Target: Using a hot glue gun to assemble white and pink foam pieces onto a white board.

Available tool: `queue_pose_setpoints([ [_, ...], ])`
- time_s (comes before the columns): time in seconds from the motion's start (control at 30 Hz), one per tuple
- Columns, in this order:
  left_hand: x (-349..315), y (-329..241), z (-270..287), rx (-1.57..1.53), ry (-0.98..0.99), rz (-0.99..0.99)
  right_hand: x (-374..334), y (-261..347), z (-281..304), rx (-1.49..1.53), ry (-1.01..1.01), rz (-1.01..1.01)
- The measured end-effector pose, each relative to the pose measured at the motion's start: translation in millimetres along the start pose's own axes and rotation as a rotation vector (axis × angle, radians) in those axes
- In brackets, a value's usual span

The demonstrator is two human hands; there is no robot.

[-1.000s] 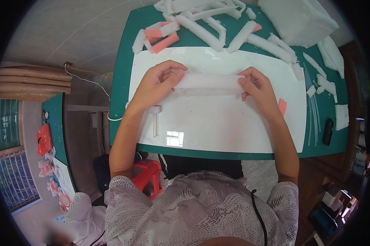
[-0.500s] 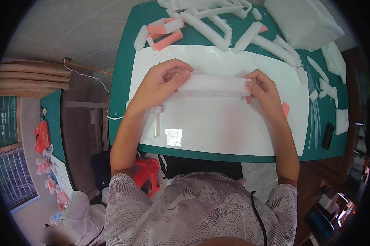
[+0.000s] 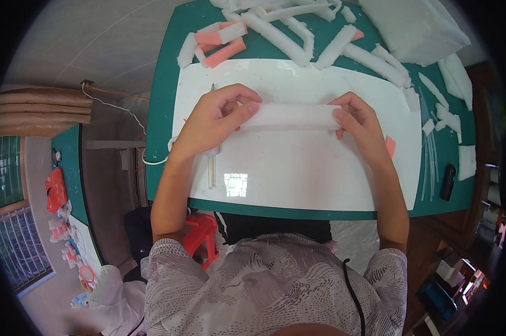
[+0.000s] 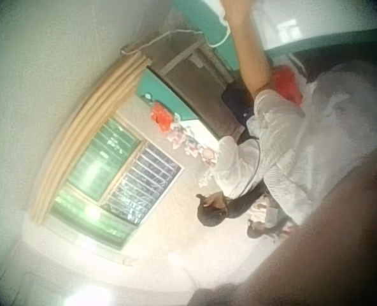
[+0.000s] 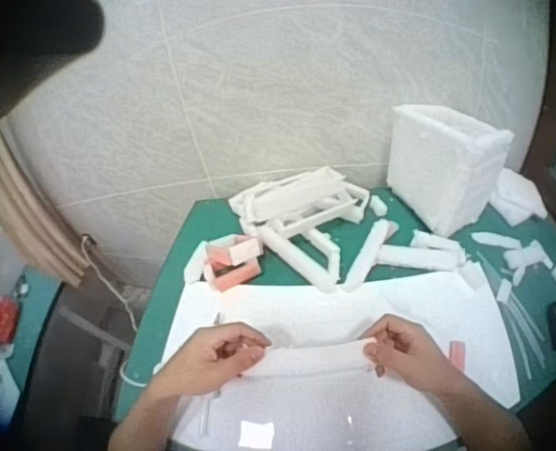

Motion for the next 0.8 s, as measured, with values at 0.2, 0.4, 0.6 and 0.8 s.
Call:
queue_pose_setpoints([
  [0.2,-1,5,-1,0.058,-0.081,-0.051,1,-2,0,0.002,0.012,0.005],
  [0.4,-3,4,-2,0.041,-0.152,-0.116,0,-2,-2,-0.005,0.009,0.027],
  [0.6,-8,6,1,0.096,-0.150,-0.090,3,-2,-3,-0.014,0.016,0.028],
  [0.8,-14,-11,-4,0.291,-0.218,-0.268,1,-2,0,-0.006,0.001,0.041],
])
Point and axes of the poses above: each hand's wrist, its own x-axis towards the middle knuckle, its own z-axis out of the back of the hand, y = z × x, the point moved 4 cm from there along x, towards the middle knuckle, and after that the axes turned 15 degrees about y, right-handed, at the moved point
